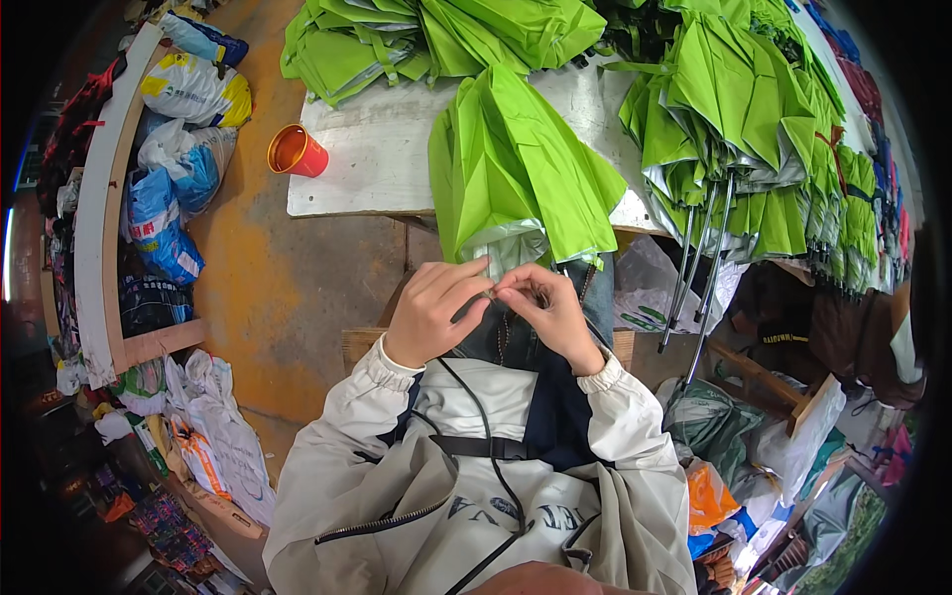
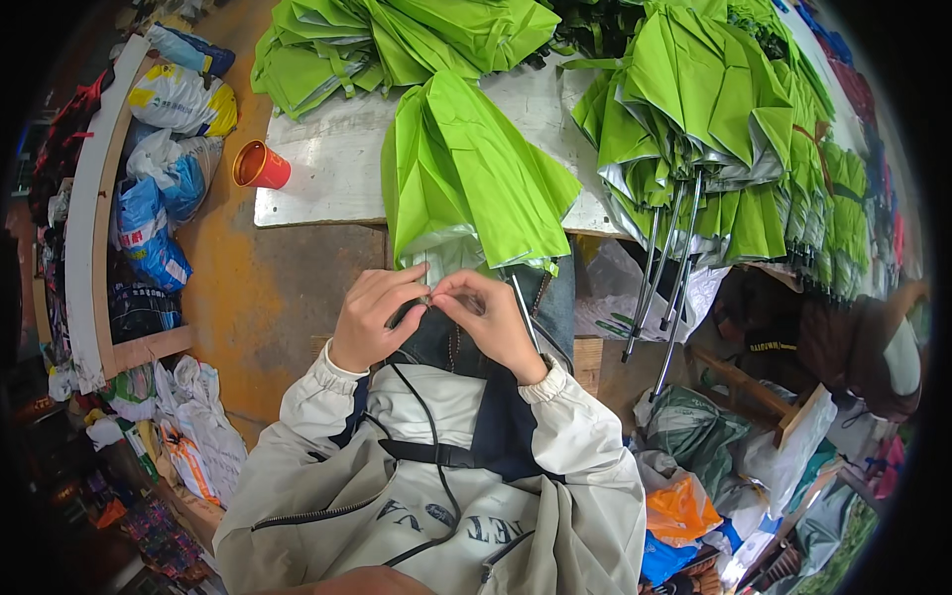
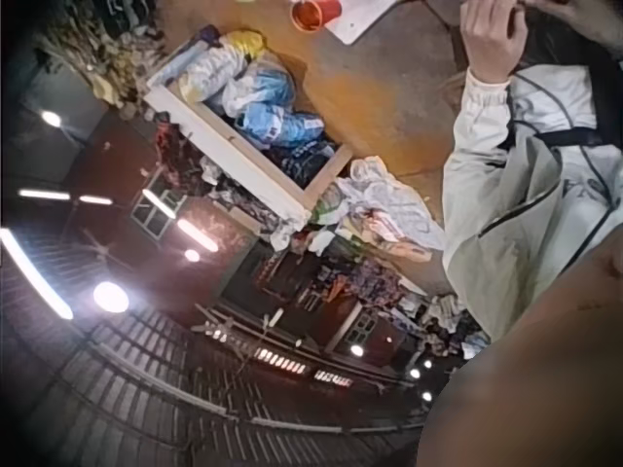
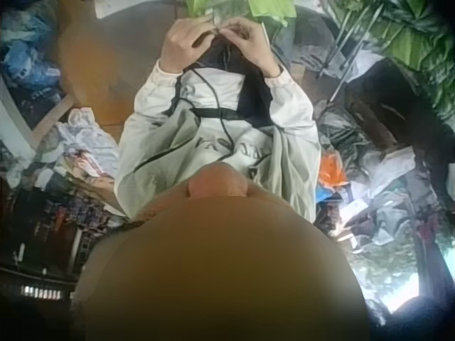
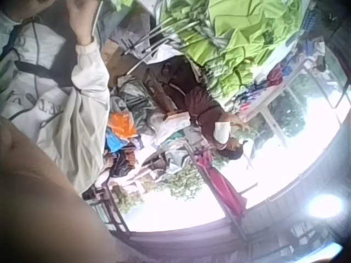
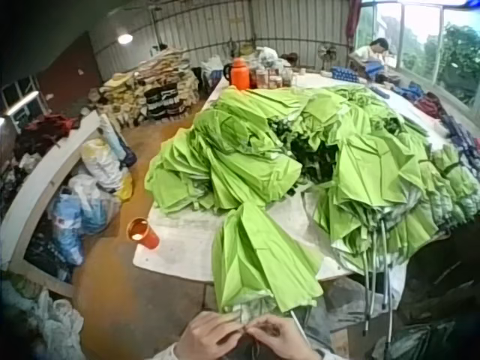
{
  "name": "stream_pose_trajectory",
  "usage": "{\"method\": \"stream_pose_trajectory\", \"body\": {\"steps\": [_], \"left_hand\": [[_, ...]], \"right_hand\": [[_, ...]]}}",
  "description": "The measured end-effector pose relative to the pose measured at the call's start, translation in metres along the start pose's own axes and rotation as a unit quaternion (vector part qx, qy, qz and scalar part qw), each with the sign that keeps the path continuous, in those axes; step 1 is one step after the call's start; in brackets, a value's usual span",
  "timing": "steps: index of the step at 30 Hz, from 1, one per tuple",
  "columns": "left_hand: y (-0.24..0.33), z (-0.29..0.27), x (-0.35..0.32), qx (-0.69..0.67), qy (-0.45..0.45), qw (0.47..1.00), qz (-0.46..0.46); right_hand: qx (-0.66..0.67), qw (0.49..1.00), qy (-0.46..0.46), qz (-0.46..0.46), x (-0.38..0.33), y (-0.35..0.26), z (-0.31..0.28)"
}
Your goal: Assembling green umbrella canopies onto metal frames at a production station.
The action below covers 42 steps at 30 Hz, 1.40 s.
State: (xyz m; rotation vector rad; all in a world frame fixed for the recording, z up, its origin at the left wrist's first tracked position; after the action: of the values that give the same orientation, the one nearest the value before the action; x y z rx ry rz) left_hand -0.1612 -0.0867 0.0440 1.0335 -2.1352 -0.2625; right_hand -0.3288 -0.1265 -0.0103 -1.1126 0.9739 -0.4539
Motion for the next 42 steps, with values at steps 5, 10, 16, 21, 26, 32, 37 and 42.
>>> {"method": "stream_pose_trajectory", "body": {"steps": [5,10,16,21,26,32,37,42], "left_hand": [[0.005,-0.002,0.001,0.009,-0.026,0.999,-0.022],[0.008,0.004,0.004,0.025,-0.056,0.997,-0.045],[0.007,0.005,0.002,0.033,-0.040,0.997,-0.058],[0.000,0.004,-0.006,-0.038,-0.005,0.995,-0.089],[-0.002,0.004,-0.007,-0.061,-0.002,0.994,-0.093],[0.003,0.000,-0.001,-0.083,-0.018,0.990,-0.112],[0.007,0.004,0.003,-0.063,-0.046,0.986,-0.149],[0.006,0.010,0.000,-0.048,-0.040,0.987,-0.148]], "right_hand": [[-0.045,0.999,0.019,0.009,-0.009,-0.022,-0.002],[-0.099,0.994,0.037,-0.012,-0.015,-0.034,0.002],[-0.087,0.996,0.016,0.019,-0.011,-0.030,0.001],[-0.075,0.997,0.008,-0.012,-0.012,-0.032,0.003],[-0.057,0.997,0.055,-0.016,-0.010,-0.029,0.005],[-0.060,0.995,0.074,-0.022,-0.008,-0.023,0.005],[-0.085,0.993,0.076,-0.039,-0.006,-0.027,0.006],[-0.086,0.995,0.052,-0.002,-0.006,-0.022,0.004]]}}
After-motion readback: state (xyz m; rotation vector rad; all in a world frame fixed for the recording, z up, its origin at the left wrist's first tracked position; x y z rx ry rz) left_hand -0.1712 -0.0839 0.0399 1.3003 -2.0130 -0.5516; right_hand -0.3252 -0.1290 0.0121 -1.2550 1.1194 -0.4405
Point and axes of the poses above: each hand's wrist, its own x-axis towards the middle knuckle, its own z-axis out of the palm, y = z × x, the point moved 4 cm from there along x, towards the middle knuckle, and after that the axes turned 15 degrees about z, right-handed, at the moved point
